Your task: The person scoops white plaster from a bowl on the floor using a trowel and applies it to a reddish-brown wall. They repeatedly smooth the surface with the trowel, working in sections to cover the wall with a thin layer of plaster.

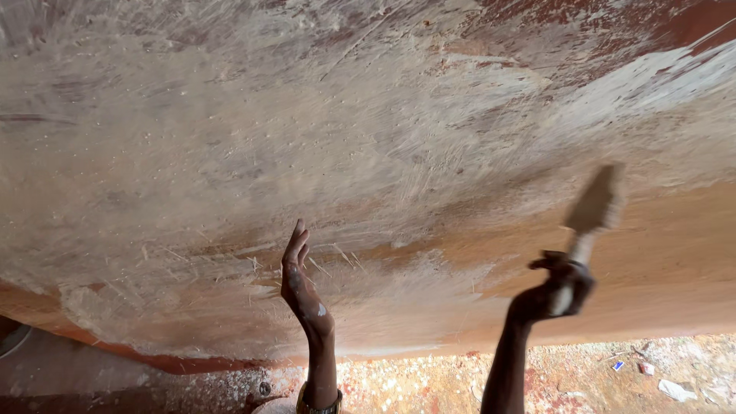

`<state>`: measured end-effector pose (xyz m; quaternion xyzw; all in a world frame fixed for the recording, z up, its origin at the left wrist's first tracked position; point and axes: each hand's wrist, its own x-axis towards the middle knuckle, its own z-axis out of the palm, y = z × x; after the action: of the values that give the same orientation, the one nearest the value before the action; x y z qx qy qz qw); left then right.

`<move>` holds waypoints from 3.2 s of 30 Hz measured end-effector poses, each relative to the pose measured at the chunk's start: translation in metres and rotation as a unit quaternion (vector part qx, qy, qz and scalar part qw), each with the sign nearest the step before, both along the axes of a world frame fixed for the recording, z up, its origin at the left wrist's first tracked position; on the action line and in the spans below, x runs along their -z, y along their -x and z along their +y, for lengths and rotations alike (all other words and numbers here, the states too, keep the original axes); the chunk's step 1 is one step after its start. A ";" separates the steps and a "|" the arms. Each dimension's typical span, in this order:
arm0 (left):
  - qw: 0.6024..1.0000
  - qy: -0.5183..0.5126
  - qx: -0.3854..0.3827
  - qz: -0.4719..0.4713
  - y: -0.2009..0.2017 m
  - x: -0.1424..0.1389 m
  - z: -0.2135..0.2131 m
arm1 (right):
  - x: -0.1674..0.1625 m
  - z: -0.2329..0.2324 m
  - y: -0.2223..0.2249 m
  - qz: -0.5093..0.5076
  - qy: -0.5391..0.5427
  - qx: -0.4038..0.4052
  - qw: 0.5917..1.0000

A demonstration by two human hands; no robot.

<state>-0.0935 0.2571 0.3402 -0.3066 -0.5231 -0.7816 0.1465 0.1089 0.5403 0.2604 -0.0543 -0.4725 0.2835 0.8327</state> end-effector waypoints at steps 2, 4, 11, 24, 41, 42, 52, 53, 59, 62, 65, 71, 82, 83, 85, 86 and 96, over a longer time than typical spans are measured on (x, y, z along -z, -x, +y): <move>1.000 -0.003 0.004 0.011 -0.004 -0.001 0.008 | 0.004 -0.032 0.033 -0.142 -0.007 -0.018 0.990; 1.000 -0.017 -0.023 0.003 -0.012 -0.003 0.017 | 0.009 -0.073 0.060 -0.270 -0.076 -0.101 0.954; 0.995 -0.019 -0.088 -0.039 -0.029 -0.003 0.017 | 0.003 -0.086 0.064 -0.307 -0.124 -0.106 0.938; 0.993 0.017 0.031 0.116 -0.048 -0.011 -0.021 | -0.004 -0.062 0.033 -0.238 0.002 0.013 0.971; 0.956 0.224 -0.005 0.187 -0.050 -0.079 -0.020 | -0.014 -0.029 0.005 -0.235 0.092 0.041 0.967; 0.951 0.255 -0.007 0.176 -0.048 -0.073 -0.009 | -0.008 -0.044 0.023 -0.250 -0.026 0.031 0.968; 0.943 0.314 -0.034 0.104 -0.030 -0.055 0.005 | -0.014 -0.043 0.021 -0.156 0.001 -0.011 0.988; 0.938 0.327 -0.048 0.103 -0.028 -0.054 0.003 | -0.020 -0.028 0.005 -0.139 0.028 0.045 0.989; 0.897 0.412 -0.078 0.138 -0.020 -0.050 0.004 | -0.039 -0.011 0.018 0.003 0.067 0.020 0.998; 0.916 0.366 -0.094 0.134 -0.022 -0.050 0.008 | -0.033 -0.061 0.071 -0.163 0.003 -0.039 0.986; 0.942 0.298 -0.094 0.121 -0.025 -0.052 0.012 | -0.014 -0.128 0.094 -0.306 -0.135 -0.157 0.929; 0.958 0.255 -0.064 0.112 -0.029 -0.051 0.011 | 0.008 -0.102 0.069 -0.260 -0.085 -0.179 0.945; 0.961 0.259 -0.032 0.090 -0.041 -0.041 0.037 | -0.006 -0.033 0.025 -0.217 -0.011 -0.007 0.976; 0.964 0.244 -0.030 0.096 -0.044 -0.041 0.042 | 0.001 -0.055 0.037 -0.256 -0.013 -0.062 0.964; 0.971 0.216 -0.030 0.099 -0.048 -0.042 0.048 | 0.016 -0.097 0.054 -0.345 -0.125 -0.084 0.927; 0.974 0.203 -0.033 0.095 -0.049 -0.043 0.050 | 0.023 -0.112 0.058 -0.378 -0.087 -0.180 0.904; 0.982 0.178 -0.031 0.055 -0.053 -0.046 0.055 | 0.001 0.007 -0.040 -0.095 0.088 -0.236 0.963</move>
<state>-0.0405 0.3124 0.3867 -0.3545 -0.6537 -0.6532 0.1423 0.1492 0.5475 0.2599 -0.0413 -0.5220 0.5064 0.6851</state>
